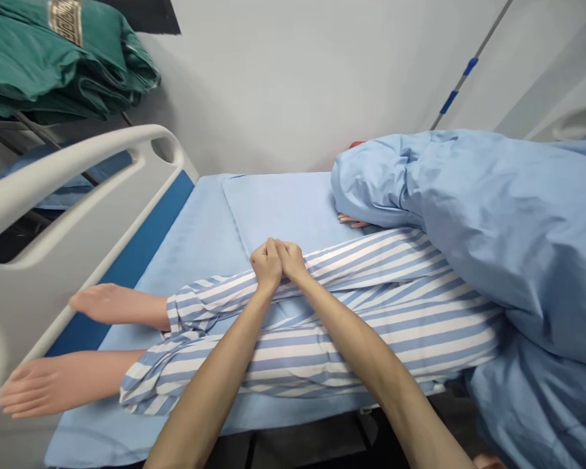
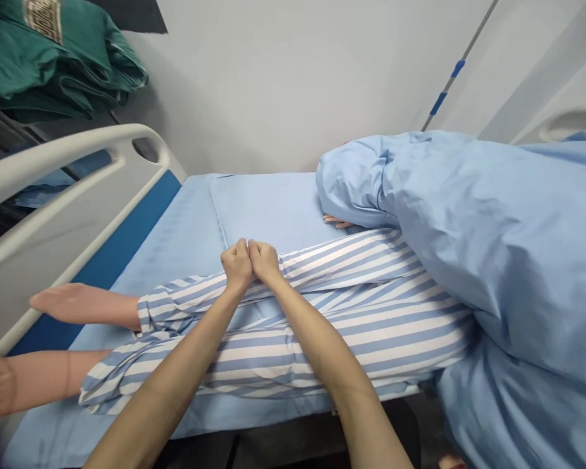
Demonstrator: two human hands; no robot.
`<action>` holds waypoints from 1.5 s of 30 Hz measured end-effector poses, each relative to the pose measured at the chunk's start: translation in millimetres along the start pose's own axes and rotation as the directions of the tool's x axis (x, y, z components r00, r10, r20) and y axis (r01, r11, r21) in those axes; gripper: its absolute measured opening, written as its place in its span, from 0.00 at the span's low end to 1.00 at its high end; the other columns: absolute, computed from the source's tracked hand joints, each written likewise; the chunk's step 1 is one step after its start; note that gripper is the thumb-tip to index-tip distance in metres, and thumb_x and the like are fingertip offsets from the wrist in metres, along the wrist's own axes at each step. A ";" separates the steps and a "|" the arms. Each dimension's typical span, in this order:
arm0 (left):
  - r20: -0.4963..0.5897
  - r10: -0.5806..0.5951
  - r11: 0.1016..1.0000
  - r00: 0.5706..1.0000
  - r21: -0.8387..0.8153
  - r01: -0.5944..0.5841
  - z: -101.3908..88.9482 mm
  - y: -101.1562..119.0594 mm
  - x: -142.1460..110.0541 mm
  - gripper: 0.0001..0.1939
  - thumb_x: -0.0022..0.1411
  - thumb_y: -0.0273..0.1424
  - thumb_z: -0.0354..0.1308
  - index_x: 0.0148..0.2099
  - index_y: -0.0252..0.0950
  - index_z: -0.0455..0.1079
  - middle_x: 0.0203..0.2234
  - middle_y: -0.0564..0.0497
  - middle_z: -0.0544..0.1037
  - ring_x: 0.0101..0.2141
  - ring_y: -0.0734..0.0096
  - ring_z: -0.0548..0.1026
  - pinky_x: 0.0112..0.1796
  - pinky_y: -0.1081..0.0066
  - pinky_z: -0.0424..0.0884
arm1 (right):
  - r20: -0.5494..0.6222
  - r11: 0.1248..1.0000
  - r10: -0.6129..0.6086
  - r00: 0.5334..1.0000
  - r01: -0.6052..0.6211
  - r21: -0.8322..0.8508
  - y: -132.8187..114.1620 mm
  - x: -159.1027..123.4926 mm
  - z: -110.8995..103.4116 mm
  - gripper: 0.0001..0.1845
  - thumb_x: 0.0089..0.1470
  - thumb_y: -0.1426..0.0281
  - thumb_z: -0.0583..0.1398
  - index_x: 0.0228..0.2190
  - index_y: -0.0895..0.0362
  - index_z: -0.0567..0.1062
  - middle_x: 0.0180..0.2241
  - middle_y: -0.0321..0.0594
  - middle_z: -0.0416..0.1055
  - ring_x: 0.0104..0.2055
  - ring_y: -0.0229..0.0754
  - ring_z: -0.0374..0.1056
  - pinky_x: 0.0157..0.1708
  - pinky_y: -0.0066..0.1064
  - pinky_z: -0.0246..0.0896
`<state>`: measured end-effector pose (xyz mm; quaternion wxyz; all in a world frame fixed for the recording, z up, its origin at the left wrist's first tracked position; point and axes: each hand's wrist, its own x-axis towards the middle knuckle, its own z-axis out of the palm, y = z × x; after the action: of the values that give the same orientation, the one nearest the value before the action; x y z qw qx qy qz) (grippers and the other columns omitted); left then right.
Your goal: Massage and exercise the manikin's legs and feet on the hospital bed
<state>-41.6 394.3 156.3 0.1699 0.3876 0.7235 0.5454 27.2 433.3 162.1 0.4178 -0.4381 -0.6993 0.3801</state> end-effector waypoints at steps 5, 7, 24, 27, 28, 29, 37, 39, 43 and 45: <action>0.069 0.038 0.999 0.997 0.028 -0.040 19.0 5.3 -3.7 0.22 0.65 0.37 0.43 0.19 0.38 0.50 0.14 0.56 0.54 0.21 0.75 0.55 0.27 0.72 0.52 | -0.076 0.987 -0.082 0.994 0.070 -0.146 13.3 7.1 -44.9 0.26 0.65 0.61 0.48 0.16 0.55 0.59 0.17 0.31 0.56 0.22 0.34 0.53 0.27 0.28 0.46; 0.099 0.067 0.996 0.993 0.056 -0.072 29.2 8.8 -5.4 0.22 0.65 0.37 0.43 0.18 0.38 0.51 0.15 0.55 0.55 0.21 0.75 0.56 0.27 0.72 0.52 | -0.050 0.978 -0.064 0.997 0.053 -0.202 20.1 4.5 -61.0 0.26 0.65 0.62 0.48 0.16 0.55 0.59 0.16 0.31 0.56 0.22 0.34 0.53 0.26 0.28 0.45; 0.132 0.112 0.994 0.985 -0.019 -0.110 136.6 77.2 -27.2 0.23 0.66 0.36 0.43 0.18 0.38 0.55 0.14 0.55 0.62 0.22 0.74 0.61 0.28 0.72 0.56 | -0.125 0.918 -0.004 0.992 -0.046 -0.393 55.1 2.2 -161.7 0.27 0.68 0.65 0.44 0.24 0.57 0.74 0.24 0.38 0.72 0.28 0.39 0.65 0.29 0.28 0.49; 0.174 0.086 0.983 0.981 0.148 -0.112 160.1 86.7 -42.1 0.22 0.66 0.37 0.43 0.20 0.38 0.60 0.19 0.51 0.70 0.27 0.71 0.66 0.30 0.72 0.56 | -0.124 0.862 -0.027 0.992 -0.040 -0.506 61.5 6.4 -187.8 0.26 0.68 0.64 0.44 0.28 0.58 0.77 0.28 0.42 0.76 0.31 0.40 0.68 0.31 0.28 0.50; 0.191 0.079 0.970 0.978 0.213 -0.120 164.9 86.7 -46.8 0.22 0.66 0.37 0.43 0.21 0.38 0.62 0.22 0.49 0.73 0.28 0.69 0.67 0.31 0.71 0.56 | -0.117 0.813 -0.033 0.993 -0.041 -0.581 64.1 7.1 -198.5 0.25 0.68 0.63 0.46 0.30 0.59 0.77 0.29 0.44 0.76 0.32 0.41 0.69 0.32 0.29 0.50; 0.213 0.078 0.955 0.974 0.264 -0.134 167.8 85.8 -50.6 0.22 0.66 0.37 0.43 0.22 0.38 0.64 0.24 0.48 0.75 0.29 0.68 0.68 0.32 0.70 0.55 | -0.111 0.757 -0.038 0.993 -0.044 -0.652 67.3 7.4 -209.3 0.23 0.67 0.62 0.48 0.33 0.59 0.78 0.31 0.46 0.77 0.33 0.42 0.70 0.33 0.29 0.50; 0.368 0.092 0.944 0.925 0.264 -0.199 151.9 74.3 -44.1 0.24 0.67 0.39 0.40 0.21 0.38 0.62 0.20 0.49 0.72 0.28 0.69 0.67 0.30 0.71 0.54 | -0.299 0.560 0.070 0.952 -0.285 -0.778 85.4 3.3 -233.7 0.24 0.67 0.63 0.46 0.37 0.59 0.79 0.37 0.49 0.78 0.37 0.42 0.72 0.34 0.29 0.49; 0.445 0.081 0.935 0.892 0.275 -0.222 129.2 63.4 -32.4 0.24 0.67 0.38 0.41 0.20 0.37 0.61 0.18 0.50 0.69 0.27 0.70 0.67 0.29 0.71 0.54 | -0.301 0.530 0.065 0.952 -0.288 -0.798 79.9 1.4 -231.3 0.24 0.67 0.64 0.46 0.38 0.59 0.79 0.38 0.50 0.78 0.38 0.42 0.72 0.35 0.29 0.51; 0.449 0.063 0.888 0.891 0.382 -0.256 37.3 18.7 0.6 0.22 0.65 0.36 0.44 0.20 0.37 0.62 0.19 0.50 0.70 0.27 0.70 0.68 0.31 0.72 0.55 | -0.222 0.410 0.087 0.971 -0.238 -0.880 63.6 -0.6 -220.6 0.22 0.66 0.67 0.46 0.43 0.64 0.76 0.37 0.57 0.77 0.40 0.48 0.74 0.37 0.32 0.57; 0.377 0.033 0.886 0.926 0.417 -0.201 -23.3 -11.4 17.6 0.22 0.65 0.36 0.44 0.20 0.37 0.61 0.18 0.51 0.69 0.27 0.70 0.67 0.31 0.72 0.54 | -0.138 0.369 0.127 0.982 -0.176 -0.912 52.3 -1.7 -197.5 0.20 0.66 0.68 0.47 0.44 0.66 0.75 0.36 0.60 0.77 0.40 0.49 0.75 0.37 0.34 0.58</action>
<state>-72.8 391.0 157.0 0.1713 0.5529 0.7609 0.2932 224.3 481.5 186.3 0.0836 -0.6663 -0.7397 -0.0446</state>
